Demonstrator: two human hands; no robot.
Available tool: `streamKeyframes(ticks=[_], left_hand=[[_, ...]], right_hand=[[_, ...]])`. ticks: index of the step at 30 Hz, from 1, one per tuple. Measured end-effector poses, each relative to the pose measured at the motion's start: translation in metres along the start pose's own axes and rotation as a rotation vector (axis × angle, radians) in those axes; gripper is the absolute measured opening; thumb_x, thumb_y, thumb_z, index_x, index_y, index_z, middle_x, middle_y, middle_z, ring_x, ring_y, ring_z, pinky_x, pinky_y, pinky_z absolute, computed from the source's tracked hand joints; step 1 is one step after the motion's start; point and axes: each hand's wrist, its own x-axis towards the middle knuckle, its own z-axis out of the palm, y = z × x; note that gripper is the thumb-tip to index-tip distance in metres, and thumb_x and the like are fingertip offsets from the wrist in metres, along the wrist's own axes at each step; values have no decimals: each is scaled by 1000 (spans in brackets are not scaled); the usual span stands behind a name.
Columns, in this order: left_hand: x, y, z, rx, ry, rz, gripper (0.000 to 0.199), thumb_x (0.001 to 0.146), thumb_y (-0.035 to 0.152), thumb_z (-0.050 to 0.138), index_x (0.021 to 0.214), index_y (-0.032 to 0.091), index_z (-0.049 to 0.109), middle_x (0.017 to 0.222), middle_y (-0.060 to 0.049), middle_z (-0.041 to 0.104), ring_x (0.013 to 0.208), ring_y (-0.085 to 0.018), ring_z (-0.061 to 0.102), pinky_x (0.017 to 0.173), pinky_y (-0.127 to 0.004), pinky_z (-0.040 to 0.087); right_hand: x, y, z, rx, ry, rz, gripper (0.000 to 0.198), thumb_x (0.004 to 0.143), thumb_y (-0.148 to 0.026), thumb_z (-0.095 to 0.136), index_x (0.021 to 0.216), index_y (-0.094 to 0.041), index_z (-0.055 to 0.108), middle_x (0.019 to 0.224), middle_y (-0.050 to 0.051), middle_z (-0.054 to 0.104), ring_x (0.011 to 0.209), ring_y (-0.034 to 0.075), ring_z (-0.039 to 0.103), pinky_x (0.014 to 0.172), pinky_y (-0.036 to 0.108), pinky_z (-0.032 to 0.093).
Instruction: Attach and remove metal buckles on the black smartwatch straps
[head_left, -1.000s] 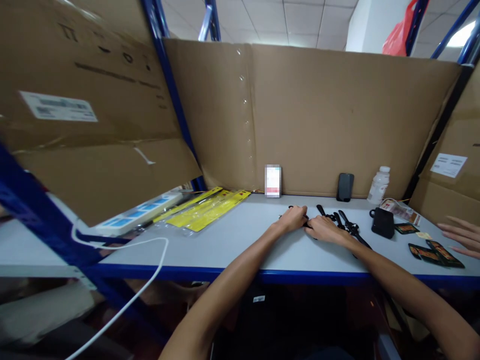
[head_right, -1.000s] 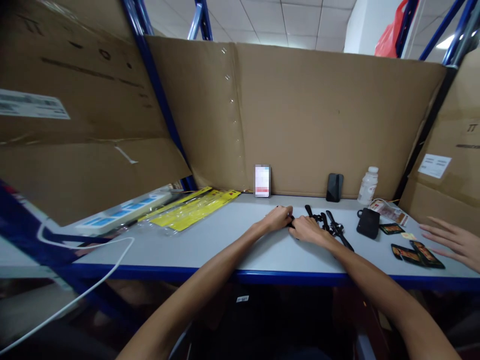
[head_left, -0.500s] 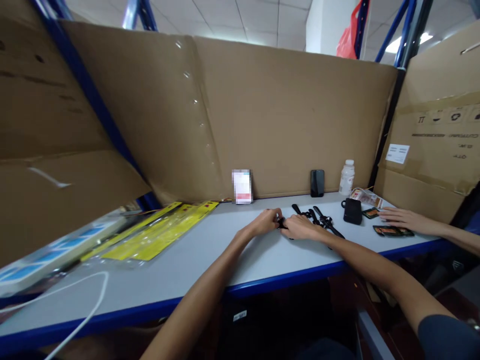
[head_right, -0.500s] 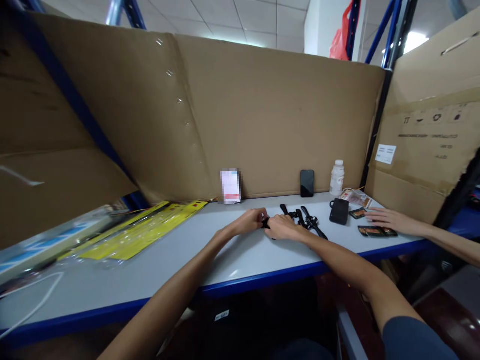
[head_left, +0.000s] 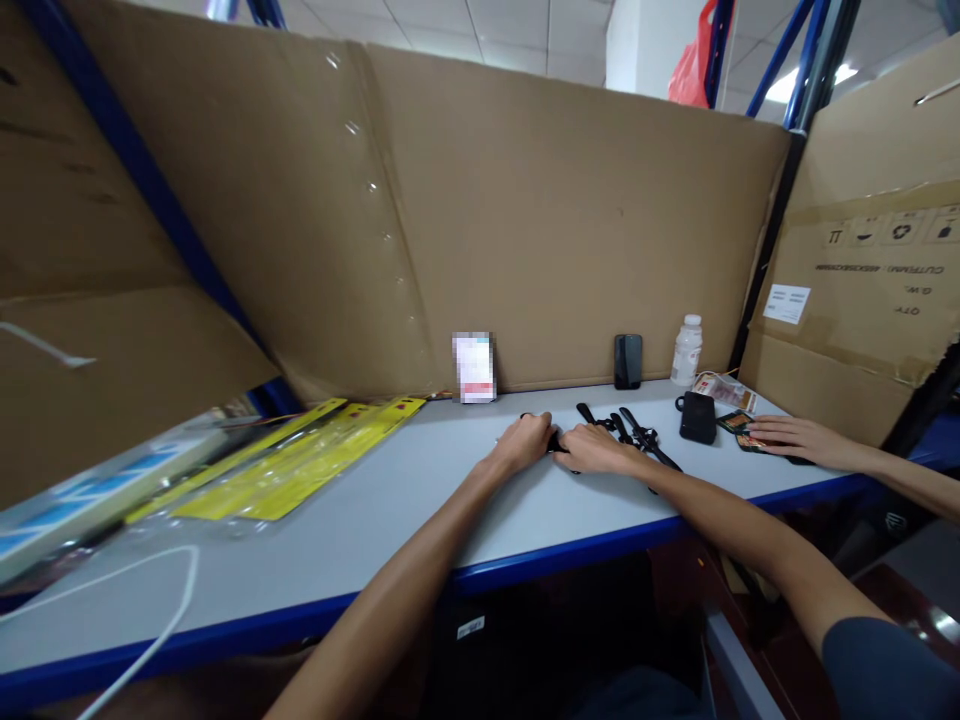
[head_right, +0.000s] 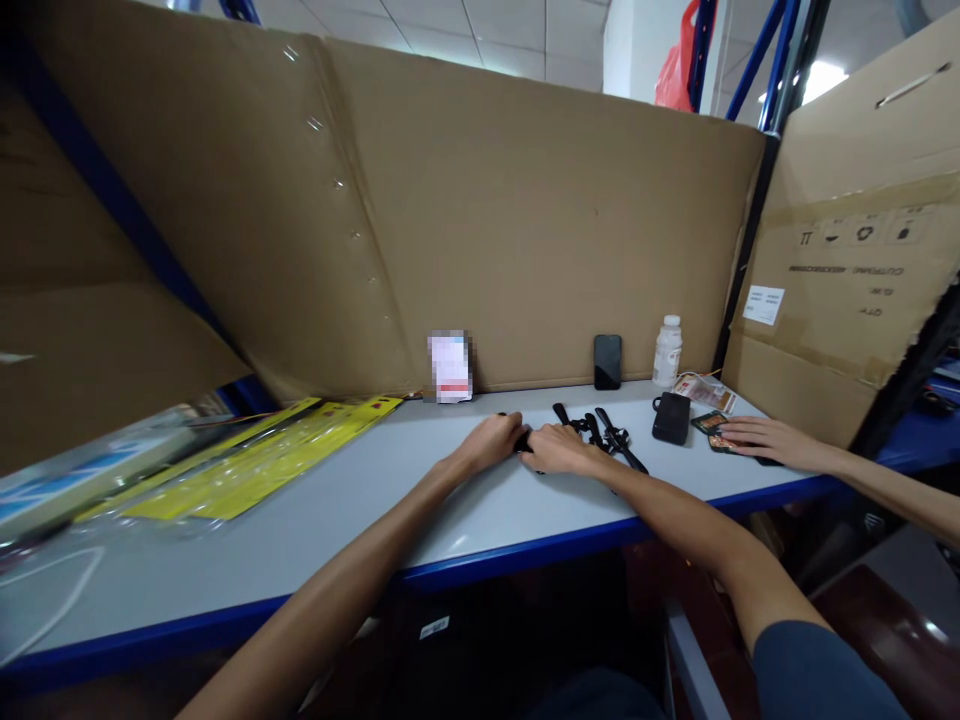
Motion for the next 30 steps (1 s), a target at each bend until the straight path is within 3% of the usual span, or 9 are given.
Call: streamKeyframes(ticks=[3, 7, 10, 13, 15, 21, 30], left_hand=[[-1, 5, 1, 7, -25, -76, 36, 106, 35, 36, 107, 15, 67, 112, -22, 73, 102, -30, 71, 79, -34, 47], [-3, 3, 0, 45, -10, -83, 39, 106, 39, 35, 114, 15, 64, 112, -22, 73, 102, -33, 71, 79, -36, 48], [-1, -7, -2, -47, 40, 28, 29, 101, 28, 45, 125, 18, 59, 108, -15, 75, 97, -28, 71, 76, -33, 47], [3, -20, -2, -134, -24, 201, 31, 88, 12, 52, 116, 21, 62, 99, -7, 76, 89, -23, 69, 73, -29, 45], [4, -27, -2, -116, -32, 226, 34, 83, 8, 54, 112, 22, 64, 100, -6, 75, 90, -23, 69, 71, -28, 43], [0, -23, -2, 5, 19, 218, 14, 97, 23, 51, 101, 22, 65, 108, -10, 74, 96, -27, 69, 70, -30, 41], [-1, 0, 1, 5, 25, 40, 20, 102, 19, 44, 111, 17, 61, 99, -16, 75, 92, -28, 71, 71, -31, 41]], right_hand=[[8, 3, 9, 16, -94, -101, 23, 94, -45, 64, 92, -29, 80, 107, 10, 80, 110, 26, 72, 90, 32, 49], [15, 6, 20, 17, -148, -126, 27, 98, -44, 57, 104, -31, 80, 119, 13, 77, 117, 29, 70, 97, 36, 49], [18, 8, 24, 10, -166, -144, 31, 100, -45, 54, 111, -30, 78, 123, 13, 76, 120, 28, 68, 98, 34, 49], [21, 10, 25, 0, -188, -169, 35, 101, -44, 52, 114, -24, 78, 124, 14, 75, 120, 28, 68, 97, 33, 49], [23, 11, 25, -7, -208, -192, 39, 101, -45, 52, 114, -19, 77, 123, 16, 75, 116, 29, 70, 95, 35, 50], [25, 11, 23, -31, -222, -226, 43, 103, -46, 51, 114, -15, 77, 121, 19, 75, 115, 30, 70, 93, 35, 51], [26, 11, 23, -81, -221, -259, 40, 102, -45, 52, 112, -15, 77, 118, 18, 76, 109, 29, 72, 88, 33, 52]])
